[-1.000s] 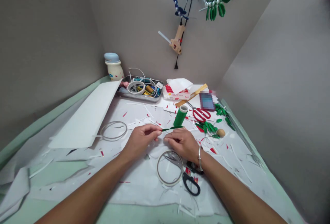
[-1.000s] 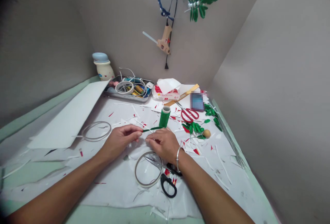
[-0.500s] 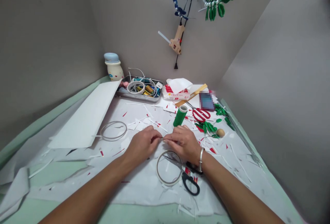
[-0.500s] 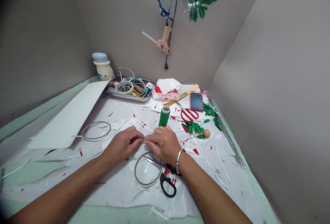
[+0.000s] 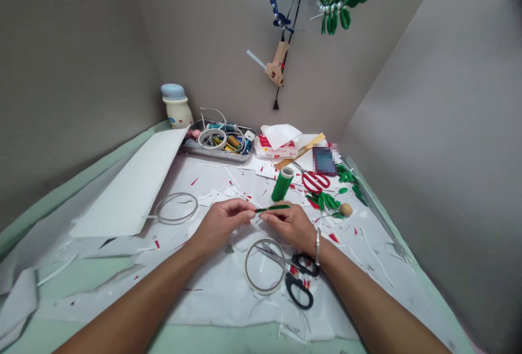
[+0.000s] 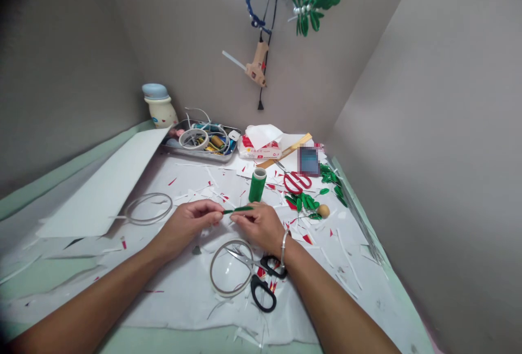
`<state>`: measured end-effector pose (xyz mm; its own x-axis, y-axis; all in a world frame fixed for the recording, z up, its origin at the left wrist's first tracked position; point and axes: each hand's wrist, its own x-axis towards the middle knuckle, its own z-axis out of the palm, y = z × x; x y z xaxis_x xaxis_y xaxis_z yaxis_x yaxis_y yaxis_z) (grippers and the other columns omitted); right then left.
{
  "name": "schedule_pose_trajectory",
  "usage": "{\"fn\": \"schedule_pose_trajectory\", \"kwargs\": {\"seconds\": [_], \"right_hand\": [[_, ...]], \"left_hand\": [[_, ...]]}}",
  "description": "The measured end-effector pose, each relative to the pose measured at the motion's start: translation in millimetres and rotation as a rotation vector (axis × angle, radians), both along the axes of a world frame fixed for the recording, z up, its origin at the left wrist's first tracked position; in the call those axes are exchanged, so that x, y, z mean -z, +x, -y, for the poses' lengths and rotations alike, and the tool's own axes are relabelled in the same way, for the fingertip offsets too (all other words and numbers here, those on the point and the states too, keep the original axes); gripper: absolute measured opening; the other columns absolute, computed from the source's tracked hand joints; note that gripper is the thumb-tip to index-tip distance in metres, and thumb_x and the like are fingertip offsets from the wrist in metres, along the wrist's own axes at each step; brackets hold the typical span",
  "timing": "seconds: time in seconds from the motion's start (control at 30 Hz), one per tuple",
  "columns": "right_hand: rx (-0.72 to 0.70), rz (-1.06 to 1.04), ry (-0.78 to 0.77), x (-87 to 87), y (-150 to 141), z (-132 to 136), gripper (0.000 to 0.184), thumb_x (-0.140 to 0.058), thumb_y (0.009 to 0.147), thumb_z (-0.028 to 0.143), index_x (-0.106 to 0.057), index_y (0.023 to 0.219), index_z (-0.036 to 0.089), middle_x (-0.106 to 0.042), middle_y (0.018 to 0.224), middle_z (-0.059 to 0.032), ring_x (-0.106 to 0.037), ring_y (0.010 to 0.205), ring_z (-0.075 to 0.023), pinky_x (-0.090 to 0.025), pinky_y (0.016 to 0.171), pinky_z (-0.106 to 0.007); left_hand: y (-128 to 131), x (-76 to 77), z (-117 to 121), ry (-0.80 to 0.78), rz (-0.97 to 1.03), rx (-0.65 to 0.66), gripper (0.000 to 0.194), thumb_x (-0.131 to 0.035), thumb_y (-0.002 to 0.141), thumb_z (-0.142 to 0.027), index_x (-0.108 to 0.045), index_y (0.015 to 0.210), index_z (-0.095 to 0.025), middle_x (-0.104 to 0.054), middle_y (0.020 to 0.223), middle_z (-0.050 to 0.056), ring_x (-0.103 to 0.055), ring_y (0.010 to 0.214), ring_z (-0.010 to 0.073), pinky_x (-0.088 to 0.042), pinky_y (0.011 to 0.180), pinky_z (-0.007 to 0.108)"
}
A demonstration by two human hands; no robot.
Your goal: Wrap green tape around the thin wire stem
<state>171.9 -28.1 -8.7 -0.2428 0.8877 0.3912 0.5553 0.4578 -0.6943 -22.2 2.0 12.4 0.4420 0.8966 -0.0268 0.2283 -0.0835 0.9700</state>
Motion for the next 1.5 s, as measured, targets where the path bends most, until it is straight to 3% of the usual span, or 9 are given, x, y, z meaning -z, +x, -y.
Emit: {"fn": "schedule_pose_trajectory", "kwargs": {"seconds": [0.1, 0.23, 0.43, 0.63, 0.73, 0.87, 1.07, 1.27, 1.5], "right_hand": [[-0.031, 0.175, 0.093, 1.5, -7.2, 4.1, 0.015, -0.057, 0.087, 0.025, -0.071, 0.085, 0.023, -0.069, 0.074, 0.0000, -0.059, 0.070, -0.0123, -0.038, 0.075, -0.028], [-0.008, 0.312, 0.161, -1.3, -9.5, 8.2, 0.013, -0.059, 0.086, 0.027, -0.072, 0.085, 0.024, -0.064, 0.066, -0.0002, -0.053, 0.065, -0.0128, -0.034, 0.070, -0.029], [0.059, 0.322, 0.233, -5.6, -1.9, 5.3, 0.017, -0.059, 0.086, 0.031, -0.073, 0.085, 0.024, -0.059, 0.063, -0.0016, -0.048, 0.065, -0.0145, -0.031, 0.065, -0.029], [0.039, 0.087, 0.079, -6.6, 4.0, -0.4, 0.014, -0.060, 0.085, 0.025, -0.073, 0.083, 0.021, -0.061, 0.064, -0.0002, -0.051, 0.064, -0.0125, -0.038, 0.065, -0.026], [0.040, -0.021, -0.003, -4.9, 5.2, -2.0, 0.015, -0.059, 0.086, 0.024, -0.073, 0.082, 0.020, -0.064, 0.067, -0.0008, -0.054, 0.065, -0.0123, -0.041, 0.063, -0.024], [0.036, 0.025, 0.057, 1.5, 0.7, -0.8, 0.013, -0.059, 0.086, 0.023, -0.072, 0.083, 0.021, -0.068, 0.072, -0.0007, -0.057, 0.068, -0.0123, -0.041, 0.071, -0.026], [0.007, 0.298, 0.182, -0.3, -6.6, 7.9, 0.014, -0.059, 0.086, 0.027, -0.072, 0.085, 0.022, -0.063, 0.066, 0.0000, -0.051, 0.065, -0.0127, -0.034, 0.069, -0.028], [0.011, 0.342, 0.222, -6.6, -4.5, 10.7, 0.016, -0.058, 0.087, 0.030, -0.072, 0.089, 0.022, -0.062, 0.068, -0.0012, -0.050, 0.066, -0.0135, -0.032, 0.068, -0.028], [0.007, 0.365, 0.164, -4.4, -3.0, 8.4, 0.014, -0.060, 0.086, 0.029, -0.072, 0.089, 0.024, -0.062, 0.067, -0.0007, -0.049, 0.067, -0.0134, -0.032, 0.068, -0.029]], "left_hand": [[0.6, -0.3, -0.8, 0.031, -0.043, -0.122, 0.027, -0.061, 0.074, -0.039, -0.067, 0.087, -0.016, -0.068, 0.082, 0.004, -0.059, 0.073, 0.0168, -0.047, 0.069, 0.028], [0.6, 3.4, -1.4, 0.267, -0.207, -0.174, 0.022, -0.058, 0.076, -0.035, -0.068, 0.083, -0.017, -0.066, 0.083, 0.004, -0.059, 0.076, 0.0176, -0.045, 0.072, 0.029], [0.0, 8.9, 2.1, 0.466, -0.415, 0.018, 0.021, -0.049, 0.081, -0.027, -0.069, 0.082, -0.020, -0.059, 0.080, 0.003, -0.055, 0.072, 0.0154, -0.040, 0.066, 0.025], [2.0, 8.7, 1.5, 0.319, -0.221, 0.241, 0.016, -0.056, 0.077, -0.025, -0.071, 0.078, -0.020, -0.062, 0.078, 0.002, -0.055, 0.073, 0.0137, -0.041, 0.068, 0.024], [1.8, 5.8, 0.2, 0.119, -0.076, 0.175, 0.017, -0.060, 0.075, -0.030, -0.070, 0.080, -0.018, -0.065, 0.076, 0.001, -0.056, 0.069, 0.0128, -0.041, 0.064, 0.023], [1.2, 2.1, -0.8, -0.009, 0.021, -0.041, 0.023, -0.063, 0.073, -0.036, -0.069, 0.084, -0.016, -0.067, 0.073, 0.001, -0.056, 0.064, 0.0120, -0.043, 0.061, 0.023], [2.5, 6.3, -1.7, 0.187, -0.122, -0.184, 0.021, -0.060, 0.075, -0.033, -0.070, 0.084, -0.017, -0.068, 0.082, 0.003, -0.060, 0.072, 0.0158, -0.045, 0.069, 0.028], [1.8, 10.9, -0.3, 0.434, -0.256, -0.211, 0.018, -0.054, 0.081, -0.028, -0.069, 0.083, -0.019, -0.064, 0.083, 0.002, -0.059, 0.077, 0.0154, -0.044, 0.073, 0.028], [2.8, 10.7, -1.3, 0.238, -0.136, -0.199, 0.020, -0.056, 0.080, -0.032, -0.068, 0.087, -0.017, -0.065, 0.086, 0.003, -0.059, 0.065, 0.0131, -0.046, 0.064, 0.026]]}}
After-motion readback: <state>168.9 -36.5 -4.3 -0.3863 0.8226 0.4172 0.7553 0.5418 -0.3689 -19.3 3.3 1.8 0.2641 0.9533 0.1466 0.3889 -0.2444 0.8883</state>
